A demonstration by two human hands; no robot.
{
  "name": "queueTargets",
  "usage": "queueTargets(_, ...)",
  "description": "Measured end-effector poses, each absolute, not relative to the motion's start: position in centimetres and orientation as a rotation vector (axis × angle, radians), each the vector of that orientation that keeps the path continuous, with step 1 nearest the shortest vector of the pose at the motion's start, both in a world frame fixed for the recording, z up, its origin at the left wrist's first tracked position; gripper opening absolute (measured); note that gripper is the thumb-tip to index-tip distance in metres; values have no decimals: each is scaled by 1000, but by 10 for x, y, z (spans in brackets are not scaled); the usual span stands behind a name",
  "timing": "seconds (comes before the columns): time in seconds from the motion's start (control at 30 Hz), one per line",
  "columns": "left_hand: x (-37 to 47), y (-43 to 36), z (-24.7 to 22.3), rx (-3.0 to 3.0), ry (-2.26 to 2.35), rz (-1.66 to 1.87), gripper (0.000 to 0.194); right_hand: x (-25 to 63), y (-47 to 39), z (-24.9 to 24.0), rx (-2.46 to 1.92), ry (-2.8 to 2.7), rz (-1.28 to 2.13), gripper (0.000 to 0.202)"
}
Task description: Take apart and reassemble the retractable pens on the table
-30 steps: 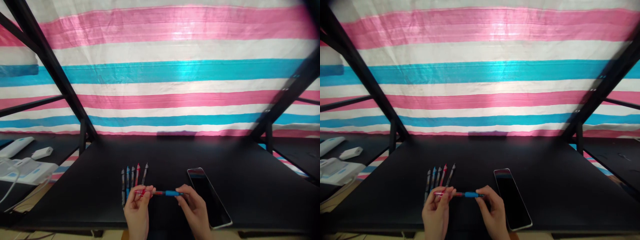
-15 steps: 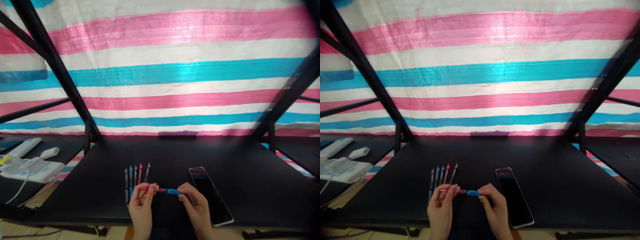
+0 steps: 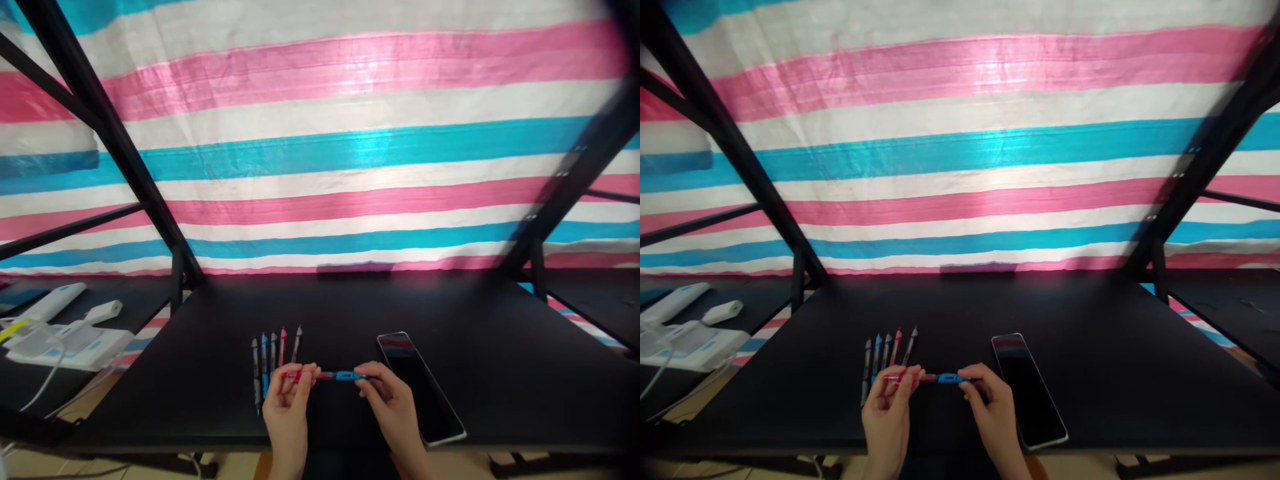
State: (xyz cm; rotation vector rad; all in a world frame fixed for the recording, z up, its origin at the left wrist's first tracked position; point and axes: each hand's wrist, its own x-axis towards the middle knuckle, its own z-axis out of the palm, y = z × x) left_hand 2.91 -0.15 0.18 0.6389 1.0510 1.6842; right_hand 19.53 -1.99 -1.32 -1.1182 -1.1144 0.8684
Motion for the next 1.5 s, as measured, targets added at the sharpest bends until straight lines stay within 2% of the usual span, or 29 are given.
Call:
queueTargets(0.37,28,0,8,592,1033,1651,48,193,-18,-21,-1140,-1159,796,33)
queueTargets(0.63,28,-1,5,667,1070,1650,44,194,-19,-11,-1194,-1341,766,30)
queueTargets(0.73,28,-1,5,678,1069,1638,44,193,-21,-6,-1218,-1403,739,38)
queueTargets(0.83,27,-1,5,663,1074,1648,44,191,-20,-4,-1170,-1387,783,26)
queueTargets(0.9,27,-2,4,653,1077,1655,44,190,-20,-4,-1136,-1357,814,34)
queueTargets(1.03,28,-2,5,639,1095,1640,44,190,-20,-3,-1182,-1356,801,18)
queueTargets(1.1,29,-2,7,620,1086,1637,45,191,-21,-2,-1204,-1402,778,24)
queueTargets(1.27,30,-1,10,592,1065,1639,47,191,-21,-4,-1164,-1342,742,24)
queueTargets(1.33,29,-1,9,602,1065,1641,46,192,-21,-6,-1190,-1352,748,15)
queueTargets(1.43,29,-2,8,617,1065,1639,45,193,-22,-7,-1198,-1435,756,22)
queueTargets(1.5,29,-2,7,627,1067,1632,44,194,-23,-8,-1189,-1418,735,18)
